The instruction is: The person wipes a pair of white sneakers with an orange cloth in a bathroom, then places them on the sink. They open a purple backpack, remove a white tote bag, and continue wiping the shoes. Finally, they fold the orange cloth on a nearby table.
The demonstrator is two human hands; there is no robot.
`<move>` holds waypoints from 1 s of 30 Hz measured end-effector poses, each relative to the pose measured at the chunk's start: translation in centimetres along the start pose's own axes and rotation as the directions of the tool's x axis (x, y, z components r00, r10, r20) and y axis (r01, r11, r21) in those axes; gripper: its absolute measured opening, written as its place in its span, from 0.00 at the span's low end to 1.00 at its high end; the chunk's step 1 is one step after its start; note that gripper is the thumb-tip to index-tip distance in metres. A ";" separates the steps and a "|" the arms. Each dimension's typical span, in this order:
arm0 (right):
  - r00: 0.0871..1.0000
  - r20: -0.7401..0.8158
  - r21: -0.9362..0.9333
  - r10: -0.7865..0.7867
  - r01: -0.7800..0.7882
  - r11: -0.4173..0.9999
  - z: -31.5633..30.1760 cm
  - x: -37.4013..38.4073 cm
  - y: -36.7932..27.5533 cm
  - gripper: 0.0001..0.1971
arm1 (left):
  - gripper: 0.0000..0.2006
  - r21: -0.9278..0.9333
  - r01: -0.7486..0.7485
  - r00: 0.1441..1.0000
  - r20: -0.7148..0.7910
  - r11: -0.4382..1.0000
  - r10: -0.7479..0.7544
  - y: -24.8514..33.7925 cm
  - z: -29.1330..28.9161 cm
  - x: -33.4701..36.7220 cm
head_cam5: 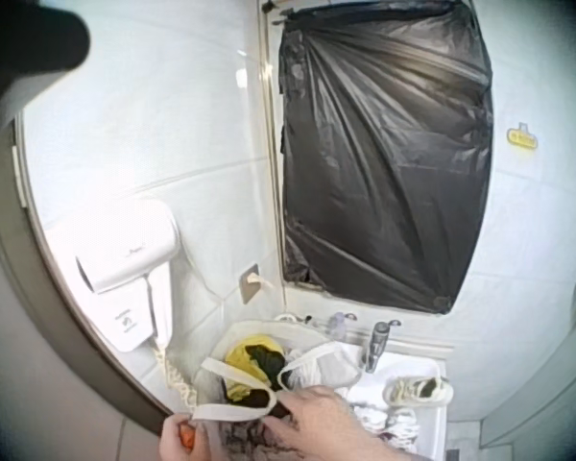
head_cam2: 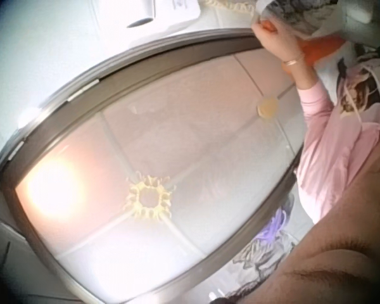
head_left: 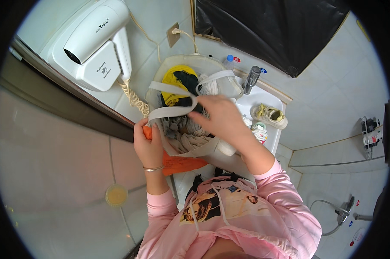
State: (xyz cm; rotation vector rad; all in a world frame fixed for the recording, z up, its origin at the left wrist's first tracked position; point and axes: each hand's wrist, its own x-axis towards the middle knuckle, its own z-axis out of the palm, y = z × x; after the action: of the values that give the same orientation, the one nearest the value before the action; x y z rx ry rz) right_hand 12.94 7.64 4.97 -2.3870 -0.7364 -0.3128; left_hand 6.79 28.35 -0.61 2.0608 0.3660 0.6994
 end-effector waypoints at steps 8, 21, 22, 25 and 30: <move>0.986 -0.091 -0.025 -0.143 0.141 0.990 -0.5 1.5 2.2 0.07 | 0.19 0.202 -0.254 0.967 0.074 0.946 0.244 2.1 -0.3 2.1; 0.833 0.365 -0.186 0.415 -0.371 0.910 11.1 10.0 3.5 0.36 | 0.09 0.143 -0.315 0.924 0.271 0.938 0.269 0.7 -1.0 2.4; 0.842 0.363 -0.225 0.400 -0.337 0.914 11.5 9.7 3.5 0.37 | 0.09 0.114 -0.307 0.933 0.234 0.945 0.275 0.3 -0.8 2.4; 0.862 0.337 -0.217 0.378 -0.320 0.922 12.0 8.8 3.7 0.39 | 0.08 0.048 -0.275 0.950 0.166 0.960 0.264 -0.7 -0.5 2.3; 0.843 0.333 -0.152 0.423 -0.395 0.906 11.6 8.3 4.2 0.37 | 0.10 0.031 -0.275 0.960 0.062 0.961 0.273 -0.7 -1.3 2.0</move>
State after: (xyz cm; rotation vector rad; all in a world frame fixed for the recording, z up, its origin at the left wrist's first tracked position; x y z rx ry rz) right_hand 22.66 15.59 -2.97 -2.6305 -0.3456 0.2903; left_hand 7.65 30.59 0.06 2.1873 0.0603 0.8000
